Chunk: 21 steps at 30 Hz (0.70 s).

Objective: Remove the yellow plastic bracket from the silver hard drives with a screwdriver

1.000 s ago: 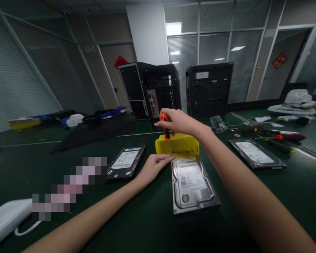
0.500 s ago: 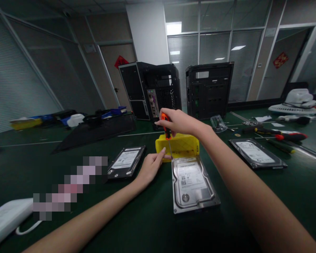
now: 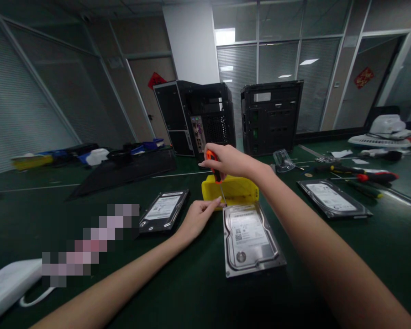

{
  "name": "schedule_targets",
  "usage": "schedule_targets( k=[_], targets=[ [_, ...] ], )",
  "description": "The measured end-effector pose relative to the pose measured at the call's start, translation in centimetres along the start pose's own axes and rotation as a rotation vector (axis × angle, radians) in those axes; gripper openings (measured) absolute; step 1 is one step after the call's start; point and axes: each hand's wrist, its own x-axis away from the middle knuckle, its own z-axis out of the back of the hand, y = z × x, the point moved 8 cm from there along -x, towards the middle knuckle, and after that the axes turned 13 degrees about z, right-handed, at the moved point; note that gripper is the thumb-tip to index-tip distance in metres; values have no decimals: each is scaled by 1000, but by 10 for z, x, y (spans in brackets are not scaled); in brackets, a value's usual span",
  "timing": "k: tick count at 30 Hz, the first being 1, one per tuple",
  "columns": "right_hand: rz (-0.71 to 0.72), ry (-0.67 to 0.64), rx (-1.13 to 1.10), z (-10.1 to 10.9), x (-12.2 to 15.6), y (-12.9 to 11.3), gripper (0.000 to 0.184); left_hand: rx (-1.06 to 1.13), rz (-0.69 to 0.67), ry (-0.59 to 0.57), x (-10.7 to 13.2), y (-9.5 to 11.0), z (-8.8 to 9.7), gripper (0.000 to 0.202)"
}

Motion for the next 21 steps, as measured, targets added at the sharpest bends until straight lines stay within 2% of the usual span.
schedule_targets(
  k=[3, 6, 11, 14, 17, 21],
  targets=[
    [17, 9, -44, -1, 1, 1, 18, 18, -23, 10, 1, 2, 0, 46],
    [27, 37, -34, 7, 2, 0, 16, 11, -33, -24, 1, 3, -3, 41],
    [73, 162, -17, 44, 9, -12, 20, -66, -44, 19, 0, 2, 0, 36],
    [60, 192, 5, 62, 14, -15, 23, -84, -63, 53, -3, 0, 1, 35],
    [17, 159, 10, 66, 18, -10, 20, -148, -87, 121, -3, 1, 5, 36],
    [-70, 46, -15, 63, 25, 3, 16, -278, -155, 204, 8, 14, 8, 36]
  ],
)
